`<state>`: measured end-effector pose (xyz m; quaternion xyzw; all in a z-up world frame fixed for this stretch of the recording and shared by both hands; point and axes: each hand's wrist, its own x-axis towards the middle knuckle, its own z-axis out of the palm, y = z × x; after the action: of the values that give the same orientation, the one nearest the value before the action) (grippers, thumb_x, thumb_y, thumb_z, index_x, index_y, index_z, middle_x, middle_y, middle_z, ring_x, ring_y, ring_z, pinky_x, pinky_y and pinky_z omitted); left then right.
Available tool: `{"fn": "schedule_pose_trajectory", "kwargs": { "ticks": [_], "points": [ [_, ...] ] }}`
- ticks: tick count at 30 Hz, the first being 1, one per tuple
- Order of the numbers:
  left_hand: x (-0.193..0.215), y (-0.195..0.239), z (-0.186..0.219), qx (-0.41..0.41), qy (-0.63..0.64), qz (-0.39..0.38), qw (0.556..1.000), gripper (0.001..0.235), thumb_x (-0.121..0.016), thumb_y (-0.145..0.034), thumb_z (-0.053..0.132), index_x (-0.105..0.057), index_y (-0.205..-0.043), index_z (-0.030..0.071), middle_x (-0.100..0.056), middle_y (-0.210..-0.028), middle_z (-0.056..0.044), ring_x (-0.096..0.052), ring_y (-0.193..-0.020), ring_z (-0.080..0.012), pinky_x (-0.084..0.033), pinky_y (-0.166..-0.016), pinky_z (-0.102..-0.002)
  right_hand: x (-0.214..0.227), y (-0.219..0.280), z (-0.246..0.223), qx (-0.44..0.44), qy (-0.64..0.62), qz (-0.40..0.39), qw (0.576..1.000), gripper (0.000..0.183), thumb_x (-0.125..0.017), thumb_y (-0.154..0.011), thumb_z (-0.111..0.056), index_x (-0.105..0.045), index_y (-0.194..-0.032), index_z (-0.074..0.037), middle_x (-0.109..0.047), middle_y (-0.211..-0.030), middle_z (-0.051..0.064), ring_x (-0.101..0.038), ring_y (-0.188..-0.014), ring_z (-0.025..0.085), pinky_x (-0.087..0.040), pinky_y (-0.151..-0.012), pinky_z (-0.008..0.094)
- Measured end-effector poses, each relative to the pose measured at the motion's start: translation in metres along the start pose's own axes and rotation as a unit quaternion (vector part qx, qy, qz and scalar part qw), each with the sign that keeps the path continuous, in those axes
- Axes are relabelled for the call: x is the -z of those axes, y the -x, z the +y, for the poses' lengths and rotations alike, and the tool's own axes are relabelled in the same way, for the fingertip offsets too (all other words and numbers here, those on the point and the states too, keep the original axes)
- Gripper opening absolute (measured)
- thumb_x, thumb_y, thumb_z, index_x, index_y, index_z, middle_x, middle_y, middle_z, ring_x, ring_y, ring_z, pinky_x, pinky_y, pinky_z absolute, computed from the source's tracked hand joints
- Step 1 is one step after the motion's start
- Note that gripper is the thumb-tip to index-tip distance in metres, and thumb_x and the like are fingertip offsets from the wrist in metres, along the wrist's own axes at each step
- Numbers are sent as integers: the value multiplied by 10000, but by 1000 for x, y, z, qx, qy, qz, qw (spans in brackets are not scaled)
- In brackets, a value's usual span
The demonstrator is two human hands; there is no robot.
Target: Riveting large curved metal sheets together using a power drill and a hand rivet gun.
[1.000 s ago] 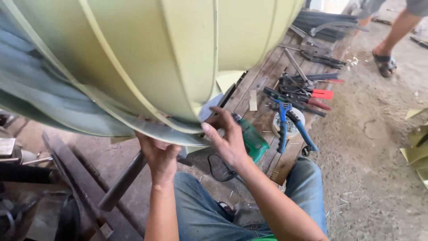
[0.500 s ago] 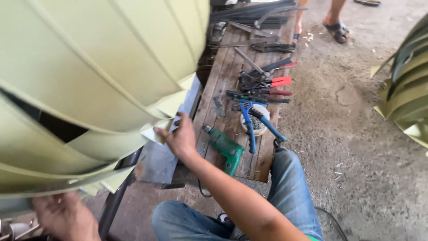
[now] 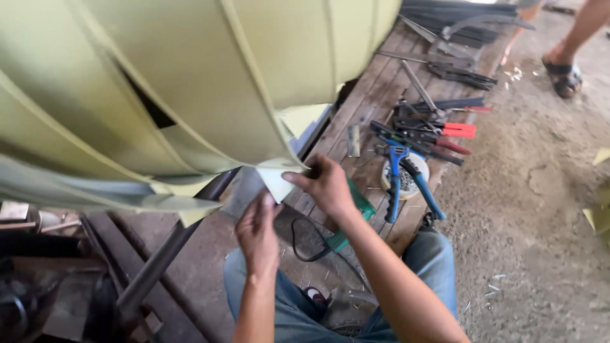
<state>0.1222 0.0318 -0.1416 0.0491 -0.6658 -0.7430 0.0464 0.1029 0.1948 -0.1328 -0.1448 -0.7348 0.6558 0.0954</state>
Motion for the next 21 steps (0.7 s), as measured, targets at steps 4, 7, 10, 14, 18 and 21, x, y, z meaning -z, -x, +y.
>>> {"fn": "schedule_pose_trajectory", "kwargs": {
  "ticks": [4,7,10,14,18,21],
  "points": [
    [-25,-6,-29,-52,99,-86,990,327,-704,-979,137,-706,-1283,17,-763,-1137,-121,-738,-994,-193,-613,-916,-346,25,-4,-8,35,35,-46,998,475,-911,-726,-339,-726,-1024,-18,-753,-854,55,-671,-745,123,-569,-688,295],
    [-49,-18,-29,-122,61,-81,987,265,-709,-1029,100,-741,-1269,-7,-777,-1097,-98,-707,-948,-141,-582,-871,-281,39,-16,-27,49,112,-45,992,370,-931,-729,-260,-761,-944,-12,-765,-813,13,-666,-691,98,-557,-652,277],
    [-63,-27,-20,-67,203,-111,971,262,-667,-1026,129,-705,-1259,15,-757,-1138,-51,-731,-938,-118,-610,-872,-284,38,-22,-39,116,158,17,980,435,-948,-746,-242,-719,-1012,14,-711,-797,73,-551,-677,115,-480,-600,301],
    [-63,-41,-25,-201,92,-68,973,269,-648,-1057,118,-687,-1312,39,-727,-1138,-61,-685,-969,-152,-553,-883,-296,23,-36,-26,185,108,24,977,469,-941,-764,-232,-690,-1054,38,-699,-842,42,-544,-709,80,-488,-617,269],
    [-66,-52,-29,-279,-10,25,960,244,-617,-1076,100,-664,-1306,32,-699,-1144,-90,-676,-1051,-204,-545,-951,-324,-6,-42,-24,234,78,56,968,426,-919,-795,-226,-713,-1072,23,-730,-852,8,-583,-719,58,-512,-629,255],
    [-66,-57,-31,-227,-1,46,973,276,-595,-1069,118,-663,-1326,44,-725,-1107,-77,-694,-977,-180,-553,-895,-309,-16,-51,-7,233,105,110,961,387,-946,-779,-212,-708,-958,34,-698,-751,17,-561,-666,76,-494,-607,268]
  ]
}}
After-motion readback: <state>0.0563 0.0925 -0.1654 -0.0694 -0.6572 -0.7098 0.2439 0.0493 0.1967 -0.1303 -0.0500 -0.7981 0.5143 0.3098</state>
